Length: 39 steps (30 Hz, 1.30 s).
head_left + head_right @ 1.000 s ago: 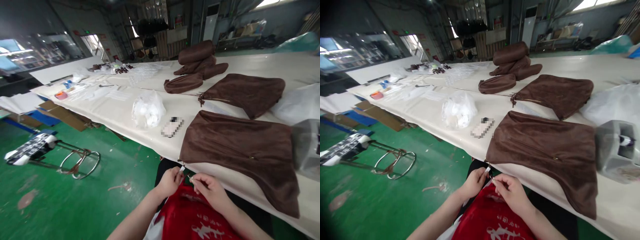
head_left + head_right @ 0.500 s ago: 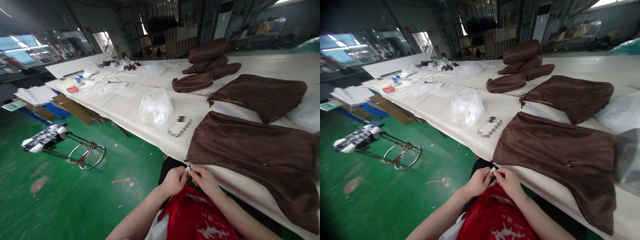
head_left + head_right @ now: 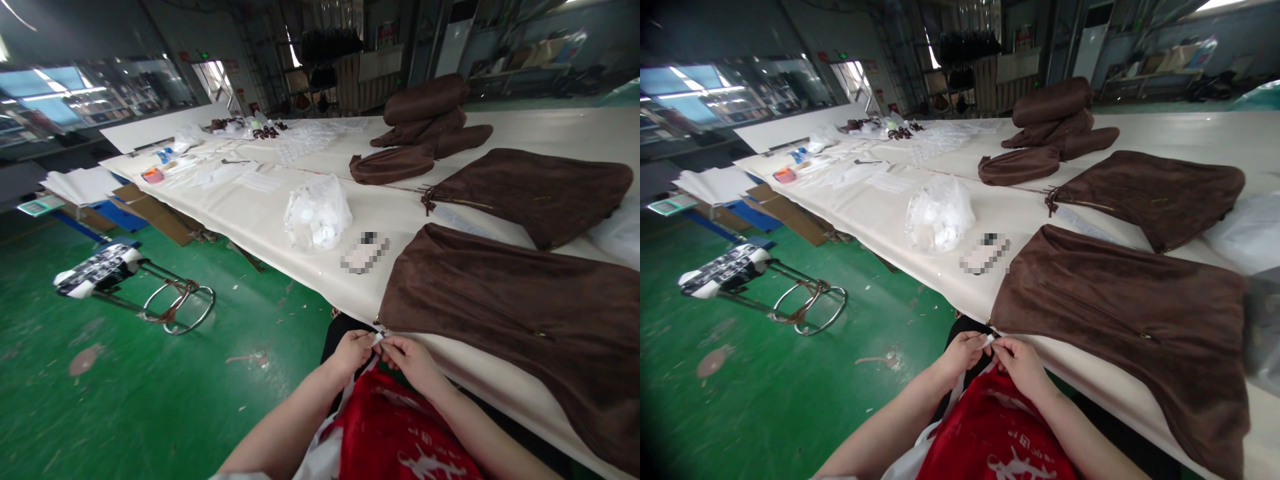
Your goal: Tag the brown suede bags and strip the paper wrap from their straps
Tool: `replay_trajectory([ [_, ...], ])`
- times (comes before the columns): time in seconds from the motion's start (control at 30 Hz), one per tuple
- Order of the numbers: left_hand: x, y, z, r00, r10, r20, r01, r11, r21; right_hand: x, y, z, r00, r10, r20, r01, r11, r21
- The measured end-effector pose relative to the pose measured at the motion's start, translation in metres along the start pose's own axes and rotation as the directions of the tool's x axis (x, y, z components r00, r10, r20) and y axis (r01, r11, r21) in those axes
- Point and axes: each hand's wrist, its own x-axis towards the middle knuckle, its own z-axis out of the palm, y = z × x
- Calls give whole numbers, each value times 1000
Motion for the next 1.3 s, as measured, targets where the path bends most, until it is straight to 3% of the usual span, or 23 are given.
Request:
replay_trajectory([
  [0.1, -1, 0, -5, 953, -195, 233, 265, 909, -320, 8, 4, 1, 998, -54, 14, 55, 997, -55],
  [0.2, -3, 1, -11, 879, -239, 412, 420, 797, -434, 15, 6, 1, 996, -79, 47, 82, 995, -63],
  [0.3, -2, 0, -15, 845, -230, 483, 473, 744, -472, 18, 6, 1, 996, -54, 74, 55, 998, -23],
  [0.6, 3, -4, -11, 923, -200, 327, 346, 804, -483, 26, 13, 4, 996, 38, -75, -43, 997, -63],
  [0.77, -2, -6, -1, 937, -187, 295, 307, 846, -437, 27, 9, 2, 988, -36, -150, 2, 975, -220],
  [0.87, -8, -6, 7, 970, -128, 208, 201, 900, -386, 28, 4, 0, 983, -80, -168, 31, 961, -276],
  [0.97, -12, -5, 14, 999, 23, 28, -16, 969, -247, 27, 4, -2, 983, -74, -171, 21, 956, -293],
  [1.07, -16, -8, 14, 955, 273, -119, -265, 961, 82, 20, 7, -4, 994, 1, -108, -27, 969, -247],
  [1.17, -19, -13, 9, 837, 533, -121, -406, 754, 516, 9, 8, -4, 997, 57, -50, -62, 991, -116],
  [1.23, -19, -18, 6, 762, 645, -59, -398, 539, 742, 1, 5, -4, 996, 93, -13, -93, 996, 4],
  [1.3, -20, -22, 4, 722, 691, 13, -332, 331, 883, -5, -1, -3, 993, 116, 25, -118, 987, 112],
])
